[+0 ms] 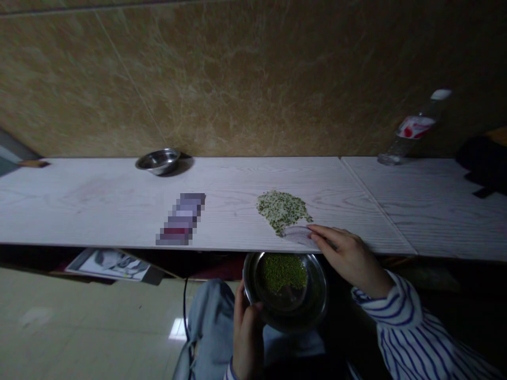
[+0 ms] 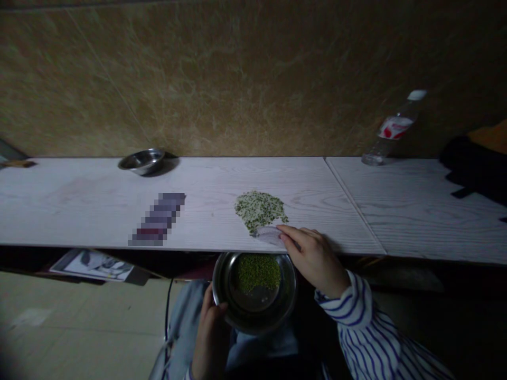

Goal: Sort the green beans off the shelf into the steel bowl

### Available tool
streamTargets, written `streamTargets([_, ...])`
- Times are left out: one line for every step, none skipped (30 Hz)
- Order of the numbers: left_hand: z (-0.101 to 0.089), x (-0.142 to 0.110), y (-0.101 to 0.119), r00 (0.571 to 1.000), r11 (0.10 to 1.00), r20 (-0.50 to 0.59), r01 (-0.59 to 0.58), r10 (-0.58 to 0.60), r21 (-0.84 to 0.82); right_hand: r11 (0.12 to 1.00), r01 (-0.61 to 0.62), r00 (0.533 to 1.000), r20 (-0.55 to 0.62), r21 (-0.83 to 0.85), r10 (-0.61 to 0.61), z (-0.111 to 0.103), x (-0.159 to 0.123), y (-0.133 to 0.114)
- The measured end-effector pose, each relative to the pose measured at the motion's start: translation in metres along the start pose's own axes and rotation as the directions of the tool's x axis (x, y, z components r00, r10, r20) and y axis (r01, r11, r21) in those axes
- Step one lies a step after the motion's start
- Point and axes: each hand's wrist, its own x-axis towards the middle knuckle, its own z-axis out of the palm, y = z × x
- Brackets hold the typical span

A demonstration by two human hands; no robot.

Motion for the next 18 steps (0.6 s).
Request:
streamTargets([0.0005,0.0001,0.0003,1.000,1.000,-0.003,0.001,-0.001,0.004,1.000,-0.004,1.000,-0.004,0.005,0.004,0.0001,0.0011,0.0013])
streamTargets([0.0010,0.0001,0.0005,1.000,1.000,-0.008,0.001,-0.001,0.009,1.000,-0.006,1.000,-0.008,0.011,0.006,0.0000,0.0020,0.0023])
streamTargets([0.0015,0.0002,0.0007,1.000,1.000,-0.013,0.003,-0.002,0.013,1.000,-0.010,1.000,-0.011,0.017,0.010,-0.0002,0.0027,0.0032])
streamTargets([0.0018,0.0002,0.0008,1.000,1.000,-0.016,0.003,-0.003,0.015,1.000,-0.015,1.000,-0.014,0.021,0.015,-0.0005,0.0033,0.0040])
streamTargets([0.0020,0.0002,0.0009,1.000,1.000,-0.020,0.003,-0.003,0.014,1.000,-0.019,1.000,-0.018,0.024,0.020,-0.0007,0.0036,0.0046])
streamTargets([0.0021,0.0002,0.0009,1.000,1.000,-0.021,0.003,-0.003,0.012,0.999,-0.023,0.999,-0.023,0.025,0.024,-0.0008,0.0040,0.0051])
streamTargets([0.0020,0.0001,0.0009,1.000,1.000,-0.020,0.002,-0.002,0.009,0.999,-0.028,0.999,-0.031,0.025,0.028,-0.0006,0.0044,0.0055])
streamTargets([0.0019,0.0002,0.0010,1.000,1.000,-0.019,0.001,-0.001,0.007,0.999,-0.032,0.999,-0.040,0.026,0.033,0.0000,0.0048,0.0057])
streamTargets([0.0018,0.0002,0.0011,1.000,1.000,-0.017,0.000,0.000,0.009,0.999,-0.037,0.998,-0.049,0.026,0.038,0.0009,0.0054,0.0058])
streamTargets([0.0017,0.0004,0.0014,1.000,1.000,-0.017,0.000,0.000,0.014,0.999,-0.040,0.998,-0.055,0.024,0.041,0.0021,0.0061,0.0056])
streamTargets([0.0018,0.0006,0.0018,1.000,1.000,-0.018,0.000,0.000,0.022,0.999,-0.039,0.997,-0.059,0.021,0.040,0.0035,0.0068,0.0053])
streamTargets([0.0020,0.0007,0.0023,1.000,1.000,-0.021,-0.001,0.002,0.028,0.999,-0.034,0.998,-0.056,0.019,0.035,0.0049,0.0074,0.0046])
streamTargets([0.0023,0.0009,0.0029,1.000,0.999,-0.025,-0.003,0.003,0.034,1.000,-0.025,0.998,-0.049,0.018,0.026,0.0060,0.0079,0.0037])
streamTargets([0.0026,0.0009,0.0035,1.000,0.999,-0.028,-0.001,0.002,0.037,1.000,-0.014,0.999,-0.040,0.019,0.015,0.0068,0.0082,0.0025])
streamTargets([0.0030,0.0007,0.0041,1.000,0.999,-0.028,0.001,0.000,0.037,1.000,-0.002,1.000,-0.030,0.021,0.003,0.0070,0.0083,0.0011])
streamTargets([0.0033,0.0004,0.0045,1.000,0.999,-0.026,0.004,-0.003,0.035,1.000,0.009,1.000,-0.020,0.023,-0.008,0.0066,0.0081,-0.0004])
streamTargets([0.0034,0.0000,0.0048,1.000,0.999,-0.022,0.006,-0.005,0.033,0.999,0.020,1.000,-0.010,0.024,-0.020,0.0056,0.0076,-0.0020])
streamTargets([0.0034,-0.0005,0.0049,1.000,1.000,-0.016,0.007,-0.007,0.030,0.999,0.032,0.999,-0.001,0.026,-0.032,0.0041,0.0070,-0.0033])
